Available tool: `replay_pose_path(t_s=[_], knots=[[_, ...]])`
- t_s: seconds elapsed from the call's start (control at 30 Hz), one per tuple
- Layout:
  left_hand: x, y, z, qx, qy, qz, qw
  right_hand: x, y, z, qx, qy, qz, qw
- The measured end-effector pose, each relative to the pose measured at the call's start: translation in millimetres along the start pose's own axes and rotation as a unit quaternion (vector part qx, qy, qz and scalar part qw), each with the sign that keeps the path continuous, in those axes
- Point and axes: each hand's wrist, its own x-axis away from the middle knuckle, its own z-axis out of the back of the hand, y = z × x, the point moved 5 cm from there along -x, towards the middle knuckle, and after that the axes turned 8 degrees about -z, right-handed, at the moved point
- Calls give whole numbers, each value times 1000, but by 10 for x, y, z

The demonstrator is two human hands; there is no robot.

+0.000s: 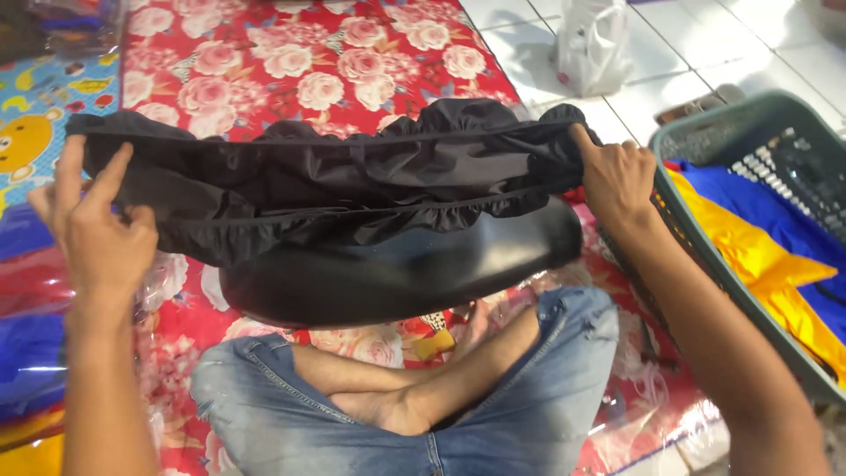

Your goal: Cleaning a motorcycle seat with a sponge and then fitting a black elasticated cover over it.

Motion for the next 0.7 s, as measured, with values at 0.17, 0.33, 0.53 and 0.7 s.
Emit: replay_pose_path(t_s=[0.17,0.33,0.53,0.7], knots=[[-71,156,87,63,-133,-35,988,55,308,-37,-164,-152,-94,970],[46,196,124,32,-313,26,949,-22,1078,-472,-425,20,-254,868],[178,95,301,62,-208,-70,974,158,1242,-77,-517,-41,-335,787],[424,-11,132,185,-138,-40,972,117,1455,-201,-392,43,-253,883]])
